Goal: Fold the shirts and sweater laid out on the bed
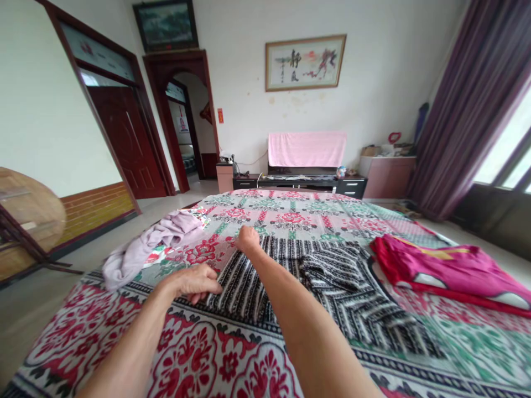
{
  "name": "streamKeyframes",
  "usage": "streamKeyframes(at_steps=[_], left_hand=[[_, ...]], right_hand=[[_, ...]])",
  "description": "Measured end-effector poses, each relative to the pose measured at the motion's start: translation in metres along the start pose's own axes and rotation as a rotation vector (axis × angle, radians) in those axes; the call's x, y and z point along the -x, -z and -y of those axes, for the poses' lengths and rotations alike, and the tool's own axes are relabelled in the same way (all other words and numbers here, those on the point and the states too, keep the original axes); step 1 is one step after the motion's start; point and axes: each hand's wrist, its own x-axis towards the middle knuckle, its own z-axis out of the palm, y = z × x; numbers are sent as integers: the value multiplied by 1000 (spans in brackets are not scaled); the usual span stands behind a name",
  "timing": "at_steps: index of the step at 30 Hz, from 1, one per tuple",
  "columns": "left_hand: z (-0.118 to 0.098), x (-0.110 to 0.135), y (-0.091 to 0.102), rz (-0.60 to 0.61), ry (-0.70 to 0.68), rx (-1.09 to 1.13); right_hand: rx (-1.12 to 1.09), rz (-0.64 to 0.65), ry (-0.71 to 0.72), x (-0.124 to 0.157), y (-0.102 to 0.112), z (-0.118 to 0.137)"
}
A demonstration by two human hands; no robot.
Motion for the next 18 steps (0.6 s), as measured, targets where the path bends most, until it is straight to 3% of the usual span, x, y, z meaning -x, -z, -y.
streamKeyframes(at_steps=[5, 8, 14, 18], left_hand=[[10, 6, 12, -173, 53, 41], [6, 12, 16, -241, 2, 80], [-27, 24, 15, -292, -247, 197], [-55, 24, 3, -340, -386, 212]], right_hand=[[-313, -110, -67, -3, 3, -7], [-514, -143, -95, -5, 5, -11], [-890, -139, -78, -1, 40, -26], [-1037, -117, -95, 12, 70, -49]])
